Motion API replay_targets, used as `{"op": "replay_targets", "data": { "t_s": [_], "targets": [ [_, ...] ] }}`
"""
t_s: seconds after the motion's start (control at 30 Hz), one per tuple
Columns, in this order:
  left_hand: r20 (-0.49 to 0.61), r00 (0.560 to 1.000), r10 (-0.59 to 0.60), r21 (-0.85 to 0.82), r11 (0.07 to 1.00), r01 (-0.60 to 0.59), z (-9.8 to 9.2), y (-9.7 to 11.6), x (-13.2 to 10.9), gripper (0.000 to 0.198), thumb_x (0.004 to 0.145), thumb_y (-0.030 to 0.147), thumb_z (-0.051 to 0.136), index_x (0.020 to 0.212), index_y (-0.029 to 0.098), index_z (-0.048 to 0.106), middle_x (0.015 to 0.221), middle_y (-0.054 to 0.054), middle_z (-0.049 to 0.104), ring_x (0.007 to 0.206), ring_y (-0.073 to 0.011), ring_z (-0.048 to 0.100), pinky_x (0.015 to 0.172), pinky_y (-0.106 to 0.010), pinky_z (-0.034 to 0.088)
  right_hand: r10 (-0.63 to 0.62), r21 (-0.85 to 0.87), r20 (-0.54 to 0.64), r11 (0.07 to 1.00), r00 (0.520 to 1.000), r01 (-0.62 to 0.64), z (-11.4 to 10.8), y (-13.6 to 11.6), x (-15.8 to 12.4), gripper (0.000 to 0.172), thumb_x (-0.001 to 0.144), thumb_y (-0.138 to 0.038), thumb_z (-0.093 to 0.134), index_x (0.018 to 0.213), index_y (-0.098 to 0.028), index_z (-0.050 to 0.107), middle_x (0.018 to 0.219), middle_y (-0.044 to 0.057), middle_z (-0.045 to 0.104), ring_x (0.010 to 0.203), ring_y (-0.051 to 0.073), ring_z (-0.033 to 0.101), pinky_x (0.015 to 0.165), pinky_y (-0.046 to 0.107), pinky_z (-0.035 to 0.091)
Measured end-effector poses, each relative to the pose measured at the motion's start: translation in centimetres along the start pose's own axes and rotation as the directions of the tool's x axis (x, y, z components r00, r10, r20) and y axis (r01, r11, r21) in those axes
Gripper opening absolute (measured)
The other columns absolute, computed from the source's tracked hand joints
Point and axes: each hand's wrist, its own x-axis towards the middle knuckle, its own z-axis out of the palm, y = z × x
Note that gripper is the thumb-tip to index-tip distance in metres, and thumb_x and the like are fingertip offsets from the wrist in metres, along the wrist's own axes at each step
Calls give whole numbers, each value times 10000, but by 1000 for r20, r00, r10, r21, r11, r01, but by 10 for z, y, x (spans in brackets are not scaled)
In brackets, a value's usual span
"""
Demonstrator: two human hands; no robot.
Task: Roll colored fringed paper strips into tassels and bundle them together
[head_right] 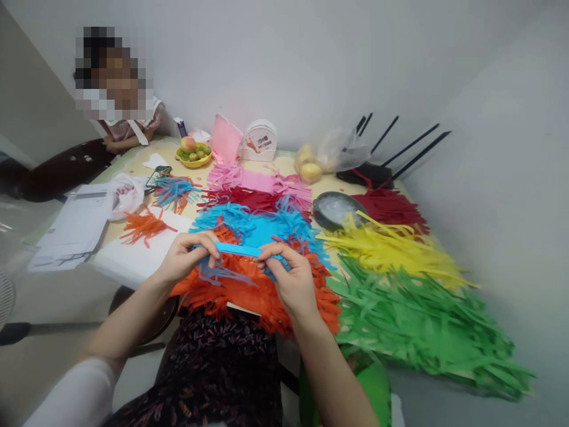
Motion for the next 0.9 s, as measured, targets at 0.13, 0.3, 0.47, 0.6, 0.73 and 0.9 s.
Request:
{"op": "replay_targets", "data": {
  "t_s": [0.13, 0.3, 0.47, 0.6, 0.73, 0.9],
  "targets": [
    [65, 996, 57, 150, 986, -66, -5, 4, 0, 230, 860, 223, 564, 735, 157, 745, 759, -69, 665, 639, -128, 600, 624, -258, 476, -3, -43, 5, 999, 1000, 3, -1, 1, 4, 100, 797, -220, 644, 699, -215, 665, 721, -12, 632, 575, 115, 568, 608, 264, 480],
    [68, 996, 60, 279, 957, -77, -4, 6, -1, 266, 869, 324, 594, 664, 155, 611, 733, -48, 632, 701, -143, 584, 673, -260, 457, -135, -309, 83, 938, 987, 155, -1, -10, 2, 200, 845, -303, 591, 672, -219, 646, 708, 14, 650, 644, 173, 606, 662, 313, 501],
    [-28, 995, 96, 489, 869, -71, 3, 11, -3, 115, 864, 284, 613, 857, 169, 602, 850, -43, 664, 773, -149, 596, 723, -252, 459, -232, -591, 64, 775, 970, 225, 3, -21, -4, 102, 839, -311, 670, 912, -242, 688, 896, 34, 737, 911, 235, 674, 893, 377, 492],
    [46, 995, 93, 540, 836, -103, 1, 13, -1, 197, 884, 262, 598, 1049, 167, 647, 1008, -77, 706, 877, -169, 640, 795, -263, 472, -217, -641, 139, 724, 966, 255, 2, -24, -3, 145, 874, -294, 628, 995, -258, 701, 1012, 48, 752, 997, 251, 677, 950, 410, 482],
    [37, 999, -2, 509, 861, -17, 0, 10, 2, 147, 871, 300, 636, 873, 160, 680, 857, -51, 714, 821, -167, 643, 782, -263, 471, -171, -602, 120, 770, 978, 209, 0, -25, 0, 51, 852, -289, 657, 826, -246, 665, 895, 31, 736, 966, 248, 683, 950, 411, 481],
    [38, 987, -155, 280, 950, 139, 1, 11, 2, 258, 881, 370, 621, 738, 161, 571, 718, -17, 678, 662, -141, 620, 674, -253, 484, -31, -364, 95, 929, 995, 64, 5, -23, 0, 186, 846, -368, 684, 769, -222, 598, 723, 16, 722, 643, 173, 684, 678, 316, 565]
  ]
}}
